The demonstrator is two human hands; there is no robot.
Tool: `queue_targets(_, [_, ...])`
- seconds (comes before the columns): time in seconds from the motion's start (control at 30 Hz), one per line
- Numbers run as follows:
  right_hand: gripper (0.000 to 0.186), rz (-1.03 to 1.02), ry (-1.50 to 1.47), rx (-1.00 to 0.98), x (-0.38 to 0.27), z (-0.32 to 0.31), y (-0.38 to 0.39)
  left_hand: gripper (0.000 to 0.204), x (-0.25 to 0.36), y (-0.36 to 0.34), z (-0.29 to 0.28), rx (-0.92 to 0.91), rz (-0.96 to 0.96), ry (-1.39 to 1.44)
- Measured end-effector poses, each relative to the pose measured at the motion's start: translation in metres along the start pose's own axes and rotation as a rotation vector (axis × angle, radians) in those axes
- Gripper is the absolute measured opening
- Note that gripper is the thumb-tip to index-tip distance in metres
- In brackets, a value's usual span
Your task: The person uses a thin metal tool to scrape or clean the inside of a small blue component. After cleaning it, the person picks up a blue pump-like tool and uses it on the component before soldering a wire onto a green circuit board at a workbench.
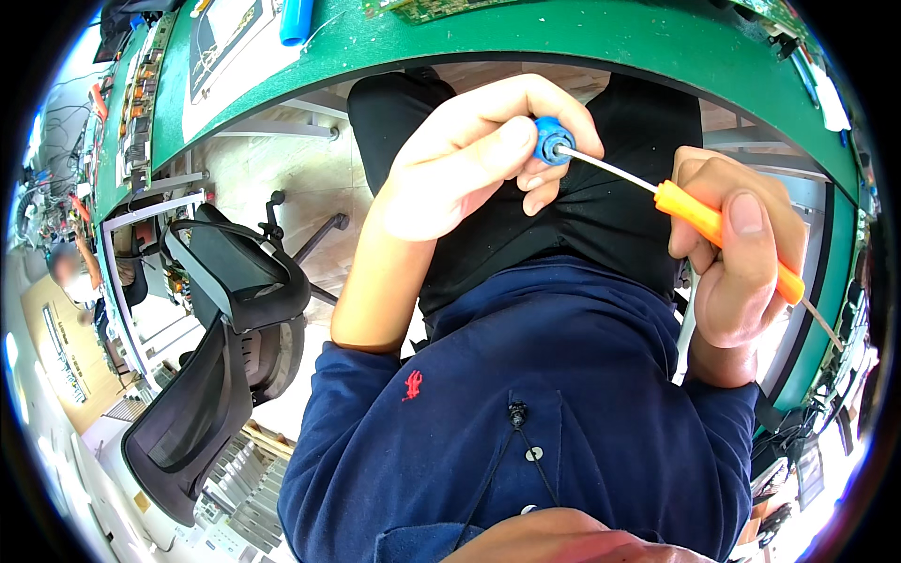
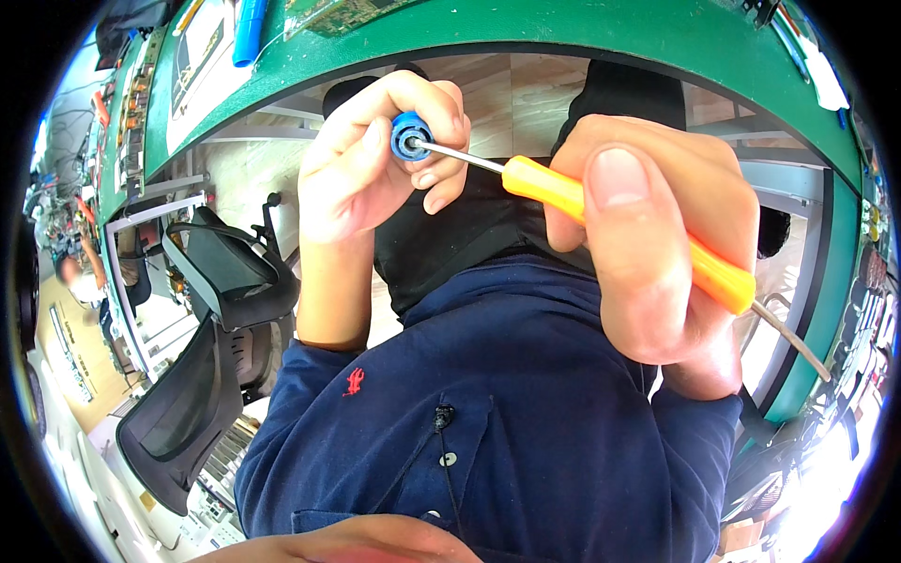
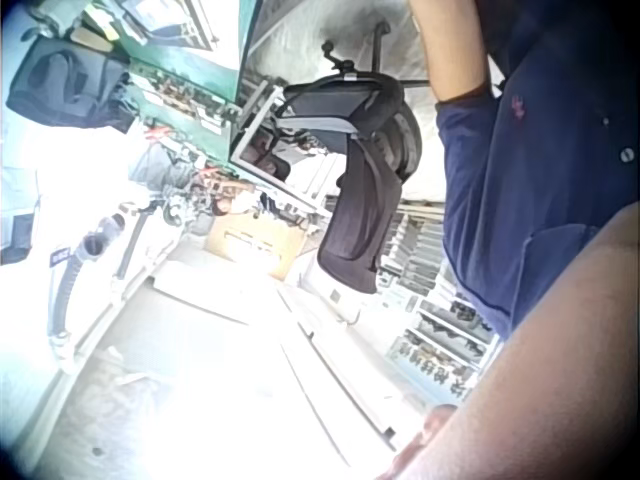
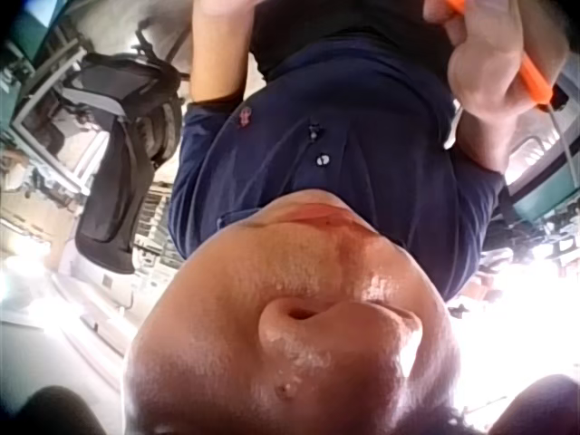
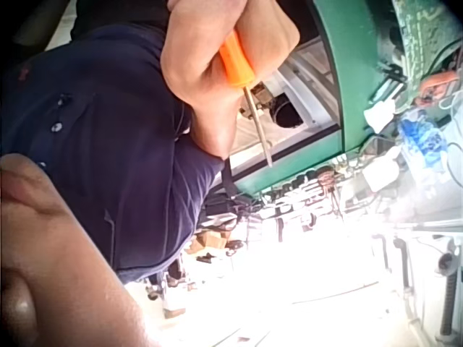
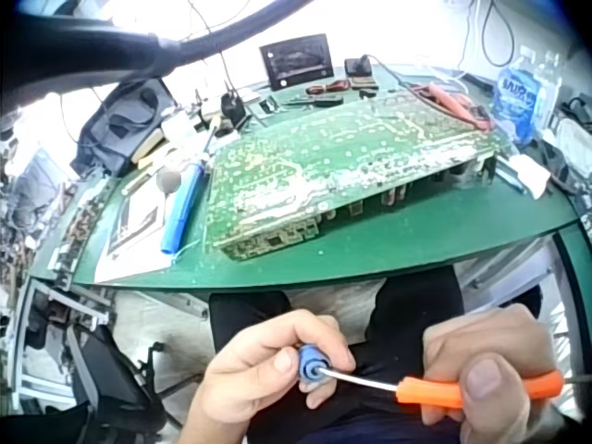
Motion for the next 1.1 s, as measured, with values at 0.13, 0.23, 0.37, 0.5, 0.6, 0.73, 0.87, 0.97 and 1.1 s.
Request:
queue_targets(0.13, [0.040,0.063,-0.020,-0.037,0.002,0.000,0.000,0.048,0.000,0.001,0.002,0.061,-0.012,-0.108])
queue_targets(0.23, [0.041,0.084,-0.009,-0.054,0.004,0.000,0.000,0.051,-0.002,0.000,0.004,0.109,-0.021,-0.119])
queue_targets(0.37, [0.034,0.131,-0.051,-0.055,0.003,0.001,-0.001,0.050,-0.003,0.001,0.003,0.141,-0.033,-0.194])
queue_targets(0.5, [0.028,0.138,0.009,0.002,0.005,-0.002,0.004,0.049,-0.007,0.002,0.003,0.163,-0.034,-0.292])
queue_targets(0.6, [0.030,0.073,0.040,0.025,0.009,-0.003,0.007,0.047,-0.008,0.001,0.002,0.162,-0.035,-0.327])
queue_targets(0.73, [0.027,0.013,0.120,-0.012,0.011,-0.005,0.008,0.042,-0.010,0.001,0.002,0.158,-0.082,-0.348])
queue_targets(0.87, [0.024,0.127,0.176,-0.150,0.000,-0.009,0.001,0.036,-0.012,0.002,0.001,0.164,-0.138,-0.406])
queue_targets(0.97, [0.024,0.211,0.138,-0.164,0.001,-0.011,0.001,0.032,-0.014,0.002,0.002,0.169,-0.163,-0.441])
queue_targets(1.1, [0.024,0.156,0.167,-0.121,0.003,-0.014,0.004,0.028,-0.012,0.001,0.004,0.164,-0.168,-0.489])
Point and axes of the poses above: each hand's wrist, its own y-axis away from the middle knuckle, its own z-axis out of the palm, x = y × z, the point moved 4 cm from there along -y, towards the middle knuckle, and after that the axes turned 1 degree about -z, right-handed, at the moved point
